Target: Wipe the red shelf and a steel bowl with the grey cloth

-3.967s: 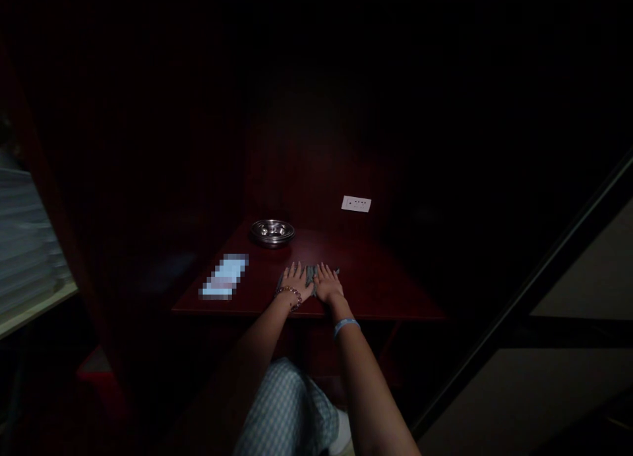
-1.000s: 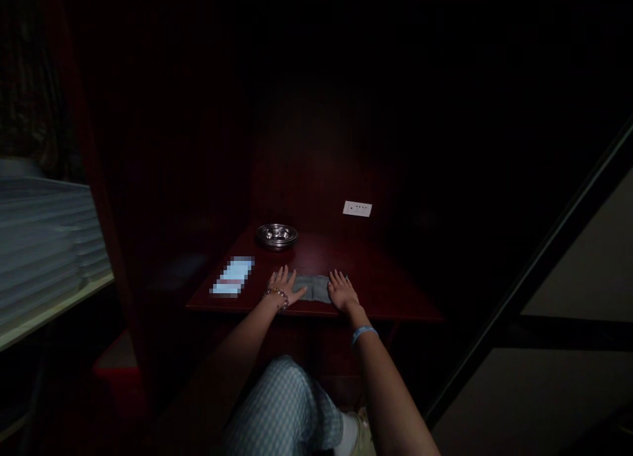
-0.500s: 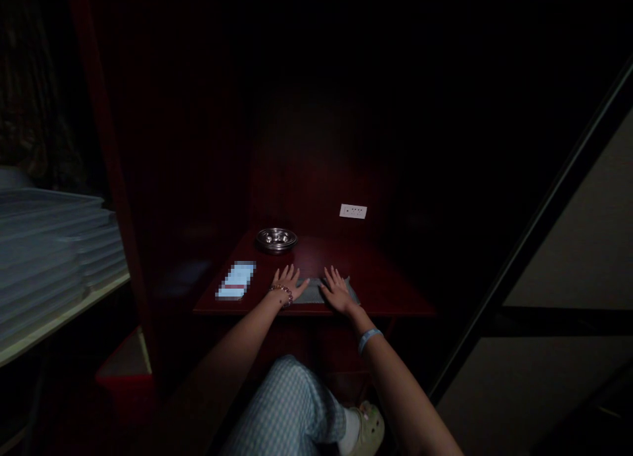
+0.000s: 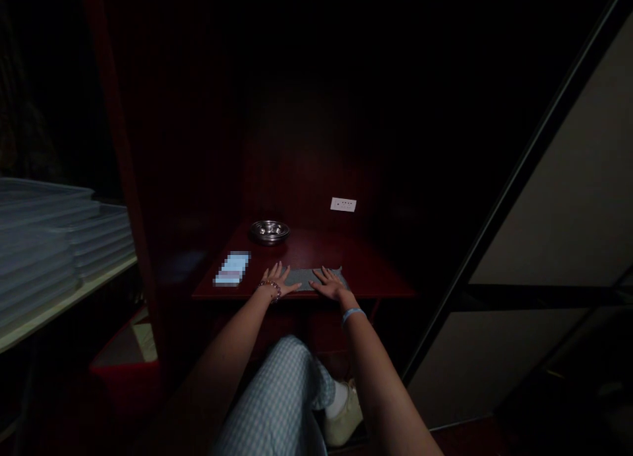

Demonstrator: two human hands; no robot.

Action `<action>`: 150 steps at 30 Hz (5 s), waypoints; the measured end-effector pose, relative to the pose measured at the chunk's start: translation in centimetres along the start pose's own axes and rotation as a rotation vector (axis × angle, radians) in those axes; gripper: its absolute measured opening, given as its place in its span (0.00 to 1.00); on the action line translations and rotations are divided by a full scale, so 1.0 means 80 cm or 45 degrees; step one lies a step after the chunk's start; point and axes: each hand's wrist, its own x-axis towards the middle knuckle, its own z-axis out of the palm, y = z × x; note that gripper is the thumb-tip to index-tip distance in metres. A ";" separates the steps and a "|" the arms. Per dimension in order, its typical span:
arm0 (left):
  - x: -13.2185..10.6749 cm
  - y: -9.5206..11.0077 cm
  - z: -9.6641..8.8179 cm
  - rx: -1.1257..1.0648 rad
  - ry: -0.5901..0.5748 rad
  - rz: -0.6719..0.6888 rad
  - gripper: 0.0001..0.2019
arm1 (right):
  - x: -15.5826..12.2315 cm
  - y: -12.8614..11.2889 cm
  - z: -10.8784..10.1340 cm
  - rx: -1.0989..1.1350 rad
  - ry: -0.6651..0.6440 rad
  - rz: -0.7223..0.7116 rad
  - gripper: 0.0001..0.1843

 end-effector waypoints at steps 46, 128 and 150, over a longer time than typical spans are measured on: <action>-0.001 -0.006 0.014 -0.085 0.167 0.025 0.43 | 0.007 0.064 0.019 -0.088 0.302 0.288 0.35; 0.030 -0.048 -0.095 0.372 0.445 0.372 0.17 | -0.027 0.109 -0.082 -0.480 0.604 -0.096 0.26; -0.008 -0.044 -0.215 0.347 1.217 0.273 0.13 | -0.046 0.080 -0.167 -0.410 1.389 -0.117 0.25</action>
